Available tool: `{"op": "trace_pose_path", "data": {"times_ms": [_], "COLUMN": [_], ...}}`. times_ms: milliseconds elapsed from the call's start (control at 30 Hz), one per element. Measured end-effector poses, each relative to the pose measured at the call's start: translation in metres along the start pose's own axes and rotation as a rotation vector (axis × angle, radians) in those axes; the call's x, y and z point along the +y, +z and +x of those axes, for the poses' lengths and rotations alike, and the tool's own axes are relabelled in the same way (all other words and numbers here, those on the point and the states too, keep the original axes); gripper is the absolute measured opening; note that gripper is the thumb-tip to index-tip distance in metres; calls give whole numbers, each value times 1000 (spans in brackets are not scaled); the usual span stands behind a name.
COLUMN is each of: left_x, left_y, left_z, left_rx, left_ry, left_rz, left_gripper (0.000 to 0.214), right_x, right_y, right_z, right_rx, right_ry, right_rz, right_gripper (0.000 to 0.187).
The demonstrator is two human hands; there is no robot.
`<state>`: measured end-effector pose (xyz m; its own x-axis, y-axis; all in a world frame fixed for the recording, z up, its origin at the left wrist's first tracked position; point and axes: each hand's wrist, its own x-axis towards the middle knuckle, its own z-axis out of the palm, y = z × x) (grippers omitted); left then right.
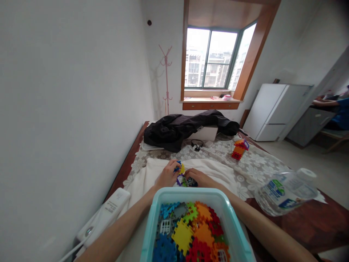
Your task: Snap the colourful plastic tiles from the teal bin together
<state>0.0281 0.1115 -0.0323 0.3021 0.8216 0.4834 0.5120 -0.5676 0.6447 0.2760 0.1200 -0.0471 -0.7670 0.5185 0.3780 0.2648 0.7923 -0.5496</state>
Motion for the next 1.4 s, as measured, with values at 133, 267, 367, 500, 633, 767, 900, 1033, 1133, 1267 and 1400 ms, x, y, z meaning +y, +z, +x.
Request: {"op": "trace_pose_path", "data": {"times_ms": [133, 267, 367, 500, 633, 767, 900, 1033, 1133, 1267, 1400], "left_x": [1, 4, 5, 1, 0, 2, 3, 3, 4, 6, 7], "left_y": [0, -1, -3, -4, 0, 5, 4, 1, 0, -1, -3], "left_z": [1, 1, 3, 4, 0, -4, -3, -2, -1, 0, 1], "left_rx": [38, 116, 170, 110, -8, -93, -145, -152, -159, -184, -182], "left_ry": [40, 48, 14, -46, -59, -54, -46, -75, -103, -87, -96], "left_rz": [-20, -37, -46, -41, 1, 56, 68, 65, 64, 53, 18], "left_gripper": [28, 23, 16, 23, 42, 63, 52, 59, 51, 38, 58], "right_x": [-2, -1, 1, 3, 2, 1, 2, 6, 8, 6, 4], "right_y": [1, 1, 2, 3, 1, 2, 5, 8, 5, -1, -3], "right_z": [-1, 0, 0, -1, -3, -2, 0, -2, -4, 4, 26], "right_rx": [25, 37, 63, 68, 98, 138, 192, 252, 348, 393, 295], "right_ry": [-4, -31, -60, -55, -21, -1, 43, 124, 195, 145, 64], "right_rz": [-16, -24, -26, -29, -72, -102, -134, -93, -21, 91, 109], "right_gripper": [29, 29, 31, 32, 25, 28, 29, 34, 32, 26, 27]}}
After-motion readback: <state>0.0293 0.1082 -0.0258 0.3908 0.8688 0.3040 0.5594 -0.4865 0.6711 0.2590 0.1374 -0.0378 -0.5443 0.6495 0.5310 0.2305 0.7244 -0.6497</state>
